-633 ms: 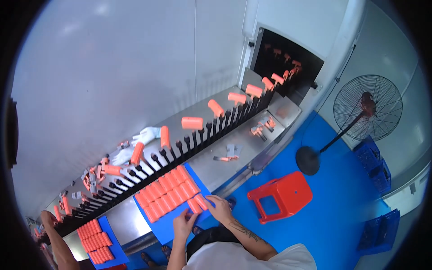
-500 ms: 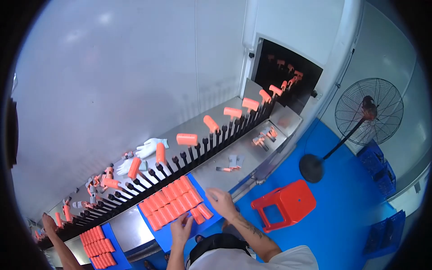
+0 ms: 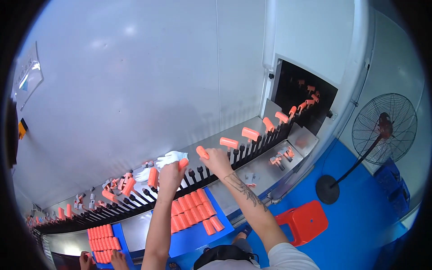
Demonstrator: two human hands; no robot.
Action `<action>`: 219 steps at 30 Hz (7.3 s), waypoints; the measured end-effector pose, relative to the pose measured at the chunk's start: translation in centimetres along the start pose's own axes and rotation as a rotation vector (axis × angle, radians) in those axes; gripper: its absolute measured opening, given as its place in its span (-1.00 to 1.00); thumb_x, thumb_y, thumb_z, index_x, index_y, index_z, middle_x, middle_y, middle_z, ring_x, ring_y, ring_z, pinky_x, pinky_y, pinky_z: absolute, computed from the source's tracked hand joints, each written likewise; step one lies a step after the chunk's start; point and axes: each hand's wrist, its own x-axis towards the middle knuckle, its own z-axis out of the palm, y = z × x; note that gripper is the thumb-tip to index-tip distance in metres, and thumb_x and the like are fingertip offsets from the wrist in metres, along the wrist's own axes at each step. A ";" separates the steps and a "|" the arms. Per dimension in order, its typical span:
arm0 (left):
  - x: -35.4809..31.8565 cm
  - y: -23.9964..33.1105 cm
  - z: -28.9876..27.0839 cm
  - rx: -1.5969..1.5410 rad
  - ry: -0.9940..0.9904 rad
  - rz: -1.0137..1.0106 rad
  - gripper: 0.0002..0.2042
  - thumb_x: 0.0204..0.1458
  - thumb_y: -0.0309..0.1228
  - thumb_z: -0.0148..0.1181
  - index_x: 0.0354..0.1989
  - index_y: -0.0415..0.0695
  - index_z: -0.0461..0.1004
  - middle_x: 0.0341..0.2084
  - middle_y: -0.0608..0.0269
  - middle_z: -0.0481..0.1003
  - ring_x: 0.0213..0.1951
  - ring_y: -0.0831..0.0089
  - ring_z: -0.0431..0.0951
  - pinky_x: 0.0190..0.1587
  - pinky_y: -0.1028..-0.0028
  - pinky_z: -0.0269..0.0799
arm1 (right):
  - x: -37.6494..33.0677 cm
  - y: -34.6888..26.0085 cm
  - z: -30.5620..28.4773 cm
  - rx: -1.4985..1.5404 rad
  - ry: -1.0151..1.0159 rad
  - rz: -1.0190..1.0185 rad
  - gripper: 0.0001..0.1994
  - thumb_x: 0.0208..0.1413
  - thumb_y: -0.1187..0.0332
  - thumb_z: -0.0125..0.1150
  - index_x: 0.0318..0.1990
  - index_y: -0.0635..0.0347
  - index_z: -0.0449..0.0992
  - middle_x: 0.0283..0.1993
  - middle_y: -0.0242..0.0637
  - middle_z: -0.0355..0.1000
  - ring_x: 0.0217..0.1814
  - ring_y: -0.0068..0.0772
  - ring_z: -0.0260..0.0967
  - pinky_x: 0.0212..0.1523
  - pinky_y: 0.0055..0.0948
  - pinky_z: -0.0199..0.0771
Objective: Placing red rectangular objects onto a rotating conveyor belt system.
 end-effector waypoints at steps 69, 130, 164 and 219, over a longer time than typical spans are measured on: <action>22.1 43.7 22.7 -0.192 -0.164 -0.144 -0.57 0.11 -0.10 0.19 -0.27 -0.34 0.56 -0.51 -0.15 0.56 -0.37 -0.03 0.62 -0.27 0.16 0.49 | 8.0 42.4 -31.6 -0.005 0.111 0.076 -0.67 0.08 0.29 0.27 -0.10 0.36 0.46 -0.14 0.08 0.49 -0.07 0.13 0.47 -0.06 -0.08 0.48; 30.6 79.4 44.9 -0.071 0.295 0.108 -0.60 0.05 -0.43 0.29 0.03 -0.35 0.41 -0.18 -0.13 0.46 -0.13 -0.04 0.47 -0.06 0.17 0.40 | 11.0 75.3 -58.2 -0.122 0.304 -0.159 -0.58 0.10 0.34 0.26 0.09 0.30 0.38 0.06 0.03 0.42 0.07 0.04 0.41 0.14 -0.15 0.37; 15.0 97.3 59.3 -0.025 -0.027 -0.803 -0.60 -0.02 -0.18 0.36 -0.23 -0.33 0.56 -0.43 -0.07 0.54 -0.34 0.00 0.58 -0.25 0.18 0.47 | -9.3 90.6 -71.2 0.452 -0.350 0.167 -0.54 0.02 0.31 0.35 0.07 0.30 0.48 0.00 0.00 0.48 0.04 -0.05 0.48 0.07 -0.28 0.49; 27.6 141.8 72.6 -0.904 0.519 -1.294 -0.52 0.17 -0.65 -0.11 0.31 -0.18 0.24 0.06 -0.01 0.45 0.08 0.28 0.48 0.10 0.39 0.43 | 6.1 138.9 -97.5 1.030 -0.503 0.610 -0.71 0.38 0.36 -0.10 0.09 0.32 0.45 0.00 -0.25 0.47 -0.02 -0.49 0.38 0.02 -0.46 0.41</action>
